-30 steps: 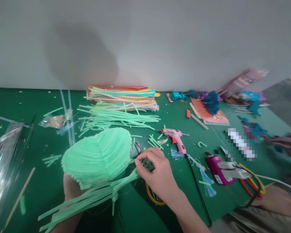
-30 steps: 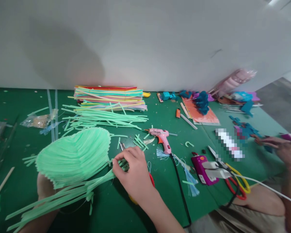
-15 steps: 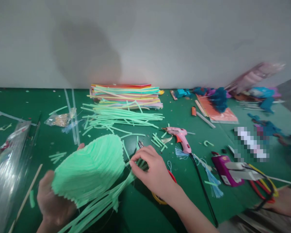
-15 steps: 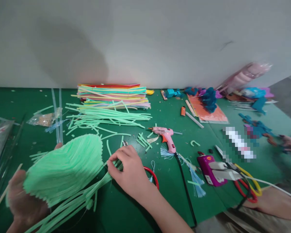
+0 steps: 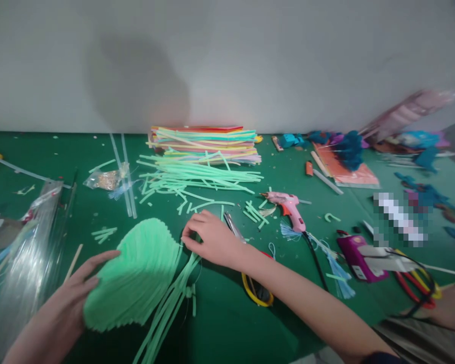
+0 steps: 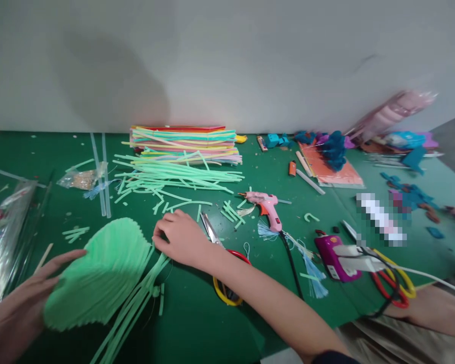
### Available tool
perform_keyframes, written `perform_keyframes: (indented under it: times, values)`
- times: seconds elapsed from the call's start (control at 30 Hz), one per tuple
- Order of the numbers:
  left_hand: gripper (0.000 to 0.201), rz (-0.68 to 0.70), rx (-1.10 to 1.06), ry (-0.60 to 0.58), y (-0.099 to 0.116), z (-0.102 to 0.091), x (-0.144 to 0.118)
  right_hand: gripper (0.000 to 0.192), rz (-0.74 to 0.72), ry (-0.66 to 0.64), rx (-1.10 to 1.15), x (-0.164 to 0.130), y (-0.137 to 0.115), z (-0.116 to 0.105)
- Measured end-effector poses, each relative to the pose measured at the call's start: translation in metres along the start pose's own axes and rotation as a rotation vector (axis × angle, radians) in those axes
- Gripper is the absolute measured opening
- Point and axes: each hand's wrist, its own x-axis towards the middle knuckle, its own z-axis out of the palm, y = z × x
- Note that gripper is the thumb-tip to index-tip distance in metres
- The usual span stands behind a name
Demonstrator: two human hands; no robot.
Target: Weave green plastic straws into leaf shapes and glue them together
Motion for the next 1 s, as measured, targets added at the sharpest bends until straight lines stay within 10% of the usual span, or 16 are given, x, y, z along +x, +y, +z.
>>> perform_keyframes:
  times: [0.07,0.17,0.27,0.47,1.0]
  values:
    - [0.044,0.015,0.451,0.027,0.001,-0.011,0.002,0.010,-0.006,-0.006,0.009,0.002,-0.001,0.000]
    - [0.052,0.502,0.894,0.143,-0.001,-0.007,0.004,0.010,0.007,-0.024,0.005,0.003,-0.003,0.000]
    - [0.062,0.843,1.023,-0.066,-0.005,0.021,0.009,0.010,0.016,-0.039,-0.005,0.004,-0.007,0.000]
    - [0.072,0.887,1.256,-0.168,-0.016,0.062,0.030,0.009,0.050,-0.039,0.021,0.004,-0.011,-0.001]
    - [0.054,1.204,1.357,-0.229,-0.023,0.058,0.028,0.012,0.042,-0.013,-0.015,0.007,-0.012,-0.004]
